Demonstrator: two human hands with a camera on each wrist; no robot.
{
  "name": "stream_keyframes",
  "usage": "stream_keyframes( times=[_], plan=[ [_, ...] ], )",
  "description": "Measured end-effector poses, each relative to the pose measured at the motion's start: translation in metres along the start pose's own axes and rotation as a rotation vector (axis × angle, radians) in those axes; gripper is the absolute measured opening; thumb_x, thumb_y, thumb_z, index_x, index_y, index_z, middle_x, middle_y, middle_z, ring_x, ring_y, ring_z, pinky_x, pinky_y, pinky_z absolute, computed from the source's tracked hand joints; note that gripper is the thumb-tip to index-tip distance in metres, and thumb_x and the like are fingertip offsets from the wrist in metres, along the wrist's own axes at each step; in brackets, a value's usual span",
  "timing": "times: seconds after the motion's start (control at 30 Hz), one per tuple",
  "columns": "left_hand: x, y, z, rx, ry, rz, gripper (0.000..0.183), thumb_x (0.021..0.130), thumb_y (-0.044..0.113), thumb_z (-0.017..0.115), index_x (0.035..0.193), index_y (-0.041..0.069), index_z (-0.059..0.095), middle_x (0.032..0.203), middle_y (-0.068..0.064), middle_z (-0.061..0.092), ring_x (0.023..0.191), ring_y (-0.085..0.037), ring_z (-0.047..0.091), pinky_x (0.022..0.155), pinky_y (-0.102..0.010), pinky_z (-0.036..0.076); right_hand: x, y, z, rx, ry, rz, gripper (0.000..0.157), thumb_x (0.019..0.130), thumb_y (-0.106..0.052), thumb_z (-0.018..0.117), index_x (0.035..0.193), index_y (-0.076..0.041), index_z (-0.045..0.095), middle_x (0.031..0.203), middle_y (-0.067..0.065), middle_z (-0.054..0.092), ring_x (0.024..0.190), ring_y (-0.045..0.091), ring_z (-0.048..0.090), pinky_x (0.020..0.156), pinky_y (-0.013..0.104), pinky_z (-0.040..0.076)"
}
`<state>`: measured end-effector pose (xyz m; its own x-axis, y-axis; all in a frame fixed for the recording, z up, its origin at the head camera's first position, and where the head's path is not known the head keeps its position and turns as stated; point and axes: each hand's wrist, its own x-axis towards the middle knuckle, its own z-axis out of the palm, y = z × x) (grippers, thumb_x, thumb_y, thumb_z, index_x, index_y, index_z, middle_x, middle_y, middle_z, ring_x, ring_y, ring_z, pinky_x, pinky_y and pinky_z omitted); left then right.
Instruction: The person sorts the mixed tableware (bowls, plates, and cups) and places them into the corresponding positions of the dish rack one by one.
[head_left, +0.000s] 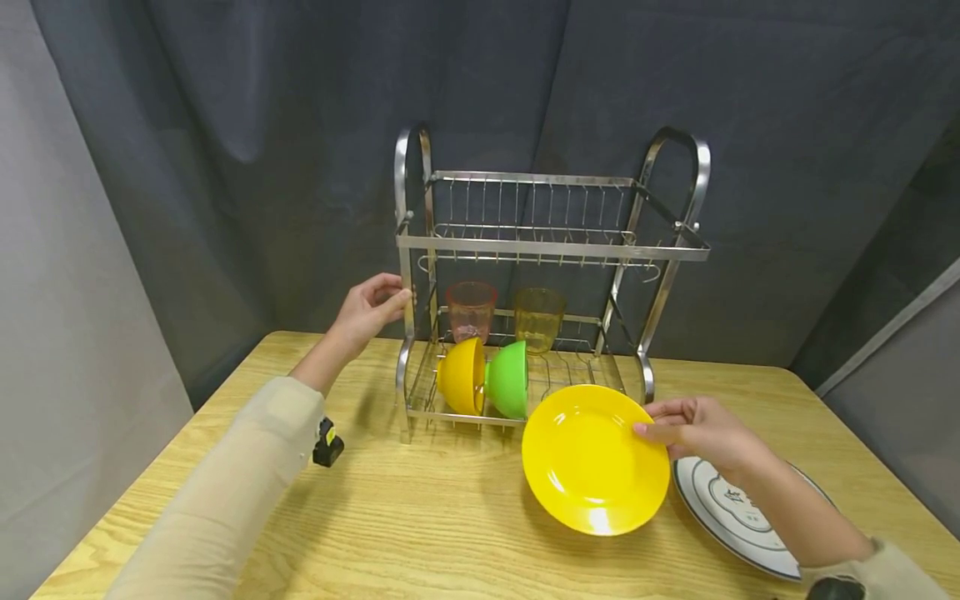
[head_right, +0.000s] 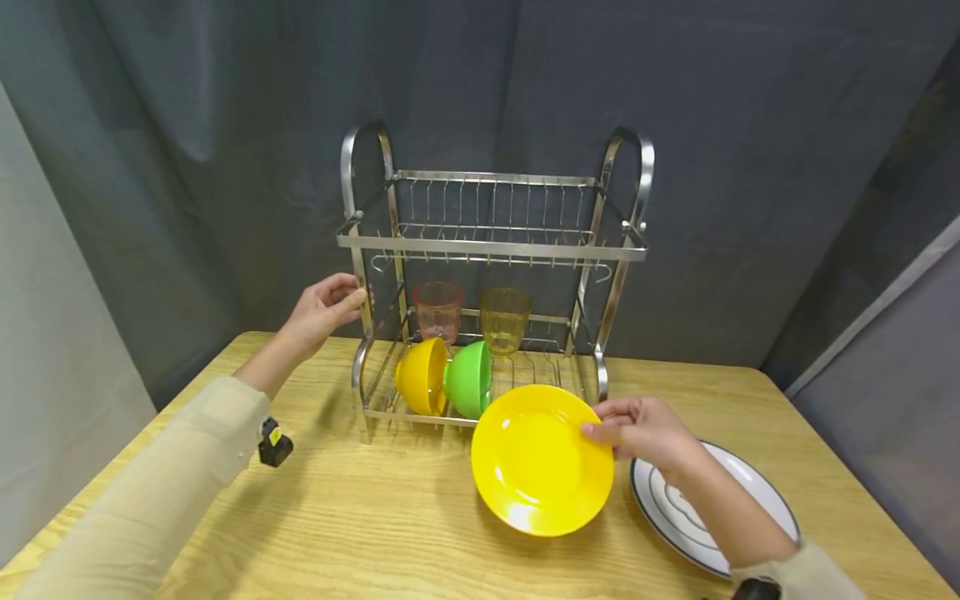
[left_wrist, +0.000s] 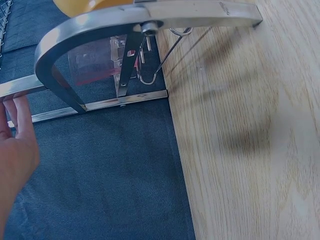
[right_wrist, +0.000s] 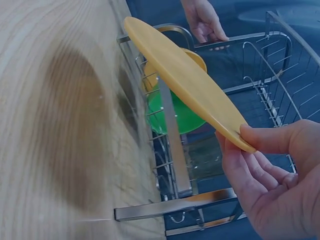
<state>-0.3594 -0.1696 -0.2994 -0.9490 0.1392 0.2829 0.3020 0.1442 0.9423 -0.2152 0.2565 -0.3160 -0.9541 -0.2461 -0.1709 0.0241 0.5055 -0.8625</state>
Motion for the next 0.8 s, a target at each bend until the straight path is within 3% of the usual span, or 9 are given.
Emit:
stream_keyframes(
  times=[0.37, 0.63, 0.8],
  plan=[
    [0.0, -0.001, 0.0, 0.001, -0.004, 0.003, 0.029, 0.096, 0.014, 0.057, 0.12, -0.002, 0.052, 0.085, 0.015, 0.058, 0.086, 0.001, 0.059, 0.099, -0.04, 0.052, -0.002, -0.019, -0.01, -0.02, 0.02, -0.059, 0.056, 0.09, -0.019, 0.067, 0.128, 0.017, 0.048, 0.094, -0.001, 0.077, 0.079, 0.009, 0.072, 0.077, 0.031, 0.061],
    [-0.001, 0.0, 0.0, -0.005, -0.004, -0.006, 0.033, 0.096, 0.013, 0.057, 0.122, -0.006, 0.05, 0.085, 0.015, 0.057, 0.083, 0.0, 0.057, 0.087, -0.021, 0.057, -0.002, -0.041, -0.012, -0.059, 0.068, -0.094, 0.054, 0.088, -0.021, 0.07, 0.126, 0.014, 0.053, 0.091, -0.003, 0.077, 0.08, 0.007, 0.072, 0.078, 0.034, 0.061],
    [0.0, 0.0, 0.0, -0.01, -0.012, -0.007, 0.034, 0.096, 0.014, 0.057, 0.123, -0.006, 0.05, 0.086, 0.015, 0.057, 0.084, 0.0, 0.057, 0.085, -0.018, 0.056, -0.003, -0.05, -0.011, -0.057, 0.066, -0.113, 0.052, 0.088, -0.02, 0.07, 0.126, 0.013, 0.054, 0.088, -0.008, 0.076, 0.079, 0.006, 0.072, 0.077, 0.033, 0.061]
  ],
)
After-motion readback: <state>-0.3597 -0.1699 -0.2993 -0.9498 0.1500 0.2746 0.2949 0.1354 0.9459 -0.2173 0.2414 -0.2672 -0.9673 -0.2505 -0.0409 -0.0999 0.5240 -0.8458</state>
